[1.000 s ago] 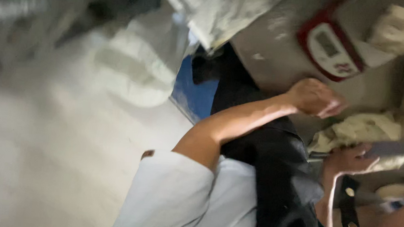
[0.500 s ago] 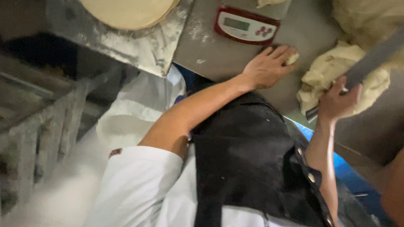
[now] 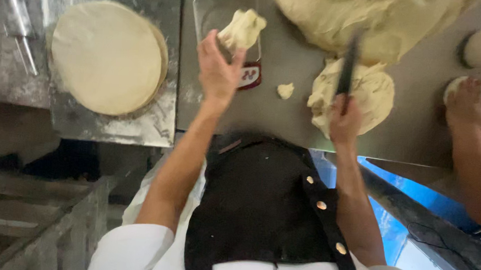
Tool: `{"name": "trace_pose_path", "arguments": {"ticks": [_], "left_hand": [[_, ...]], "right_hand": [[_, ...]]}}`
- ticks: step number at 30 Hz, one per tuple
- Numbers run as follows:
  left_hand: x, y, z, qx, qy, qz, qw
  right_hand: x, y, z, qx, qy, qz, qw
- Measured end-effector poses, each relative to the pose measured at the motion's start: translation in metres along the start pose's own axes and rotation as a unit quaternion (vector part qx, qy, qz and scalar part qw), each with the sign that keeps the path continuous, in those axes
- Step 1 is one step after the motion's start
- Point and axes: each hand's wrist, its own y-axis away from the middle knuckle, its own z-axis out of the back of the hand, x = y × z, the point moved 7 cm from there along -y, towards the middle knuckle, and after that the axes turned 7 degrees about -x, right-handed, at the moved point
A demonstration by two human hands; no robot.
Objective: The person uses a knife to cut portions of dough from a large mass on a flour-covered table and weighs each portion on a digital scale.
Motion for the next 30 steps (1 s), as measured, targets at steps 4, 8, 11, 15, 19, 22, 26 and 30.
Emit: {"name": "trace_pose_path", "arguments": {"ticks": [4, 8, 11, 15, 19, 22, 26, 30], "left_hand": [[0.014, -0.014, -0.005, 0.025, -0.073, 0.014, 0.997], [0.020, -0.018, -0.013, 0.036, -0.067, -0.004, 0.997], [0.014, -0.028, -0.009, 0.076, -0.066, 0.034, 0.994], [0.019, -0.025, -0.010, 0.174, -0.045, 0.162, 0.970], [0.007, -0.027, -0.004, 0.102, 0.010, 0.011, 0.995], [0.002, -0.021, 0.002, 0.068, -0.055, -0.063, 0.994], [-0.001, 0.010, 0.011, 0.221, -0.067, 0.013, 0.973], [-0.014, 0.089, 0.010, 0.461, -0.034, 0.068, 0.884]], "right_hand": [[0.054, 0.003, -0.038, 0.099, -0.024, 0.011, 0.995], [0.097, -0.012, -0.086, 0.199, 0.061, 0.046, 0.977], [0.164, -0.017, -0.090, 0.157, -0.029, 0.174, 0.972], [0.201, -0.031, -0.118, 0.211, 0.097, 0.175, 0.957], [0.213, -0.038, -0.143, 0.230, 0.144, 0.219, 0.937], [0.206, -0.030, -0.165, 0.264, 0.182, 0.203, 0.925], [0.205, -0.033, -0.175, 0.287, 0.163, 0.195, 0.924], [0.210, -0.042, -0.160, 0.304, 0.125, 0.166, 0.930]]}}
